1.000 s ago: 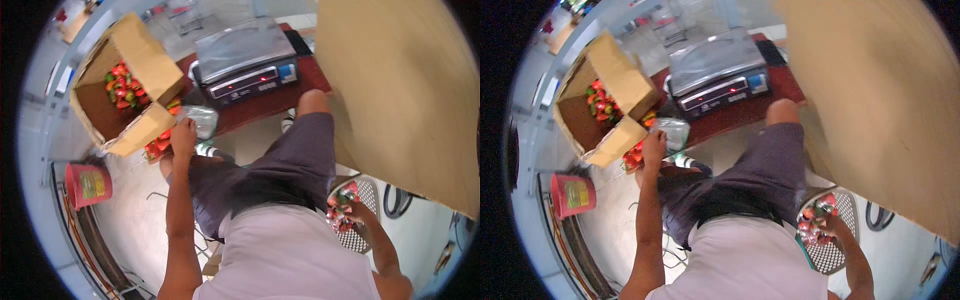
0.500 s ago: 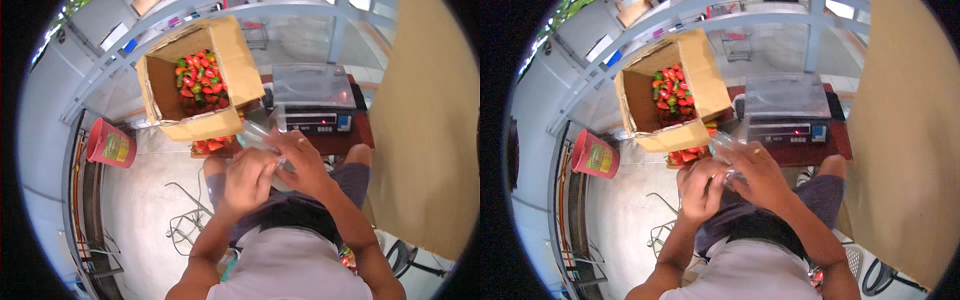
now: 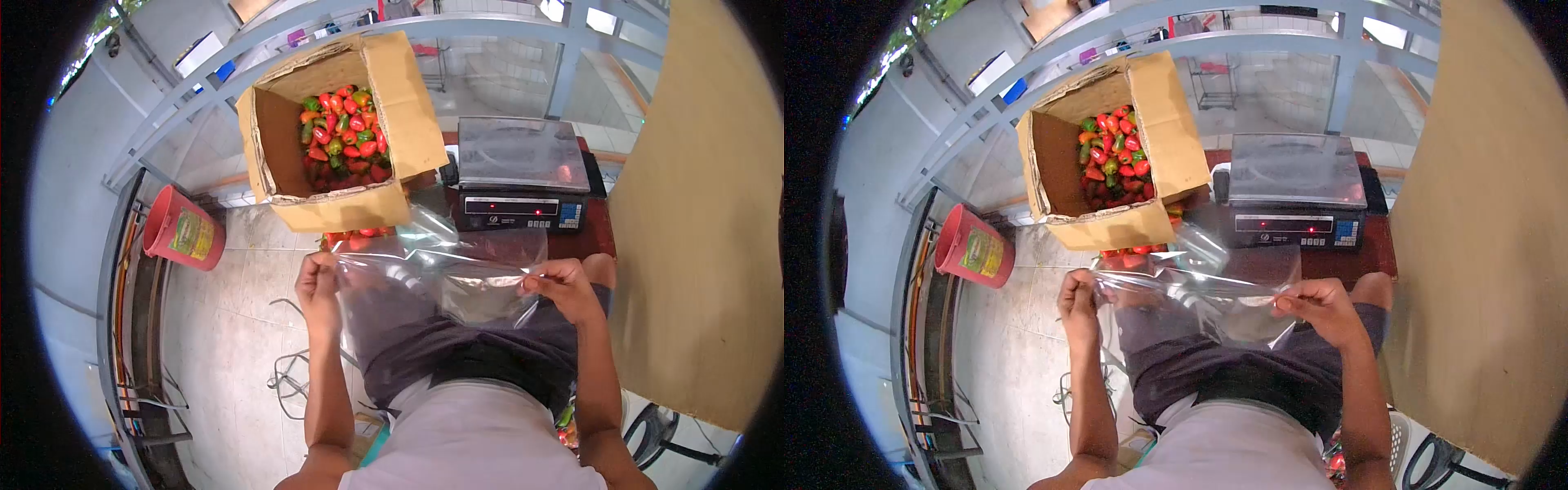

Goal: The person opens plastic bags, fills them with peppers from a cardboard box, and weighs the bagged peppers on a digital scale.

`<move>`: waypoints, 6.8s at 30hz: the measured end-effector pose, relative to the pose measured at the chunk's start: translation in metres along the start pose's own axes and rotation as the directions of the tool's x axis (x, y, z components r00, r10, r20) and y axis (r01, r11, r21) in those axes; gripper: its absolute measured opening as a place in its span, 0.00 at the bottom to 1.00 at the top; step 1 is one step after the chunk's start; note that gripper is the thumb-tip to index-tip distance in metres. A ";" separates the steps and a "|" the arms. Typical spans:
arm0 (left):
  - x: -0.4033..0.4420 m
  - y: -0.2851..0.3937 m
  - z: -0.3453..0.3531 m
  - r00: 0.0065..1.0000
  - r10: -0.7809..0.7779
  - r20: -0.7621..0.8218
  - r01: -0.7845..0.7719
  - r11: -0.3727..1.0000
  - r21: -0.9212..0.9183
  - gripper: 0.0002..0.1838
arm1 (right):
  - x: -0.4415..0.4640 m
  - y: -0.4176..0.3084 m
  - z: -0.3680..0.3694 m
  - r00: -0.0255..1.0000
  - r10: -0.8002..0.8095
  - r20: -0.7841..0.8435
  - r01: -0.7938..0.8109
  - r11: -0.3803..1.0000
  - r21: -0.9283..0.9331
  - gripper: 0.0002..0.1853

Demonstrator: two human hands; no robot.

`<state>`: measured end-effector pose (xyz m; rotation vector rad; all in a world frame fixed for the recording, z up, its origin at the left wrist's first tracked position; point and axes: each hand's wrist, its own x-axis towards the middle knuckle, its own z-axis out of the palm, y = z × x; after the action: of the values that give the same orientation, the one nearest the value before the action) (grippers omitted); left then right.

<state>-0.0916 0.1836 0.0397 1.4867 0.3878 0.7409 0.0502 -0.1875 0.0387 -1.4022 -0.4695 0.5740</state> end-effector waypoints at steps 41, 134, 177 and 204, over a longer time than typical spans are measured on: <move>-0.082 0.014 0.112 0.713 0.173 0.680 -0.453 0.853 0.258 0.08 | -0.042 0.029 0.068 0.980 0.115 -0.163 -0.071 0.964 0.256 0.08; -0.089 -0.006 0.104 0.707 -0.210 0.676 0.186 0.977 0.109 0.14 | -0.029 0.001 0.066 0.974 0.215 0.067 -0.211 0.975 -0.066 0.09; -0.094 -0.068 0.123 0.705 -0.327 0.629 0.530 0.833 -0.161 0.14 | -0.019 0.059 0.037 0.984 -0.171 -0.040 0.054 0.507 -0.861 0.23; 0.388 -0.160 0.143 0.923 -0.277 0.267 -0.192 0.271 0.943 0.48 | 0.012 0.077 -0.051 0.878 -0.227 -0.422 -0.243 0.549 -0.800 0.29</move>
<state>0.3171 0.3432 -0.0260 2.7595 0.6307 0.0120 0.0839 -0.2142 -0.0437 -2.4149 -0.3223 -0.0910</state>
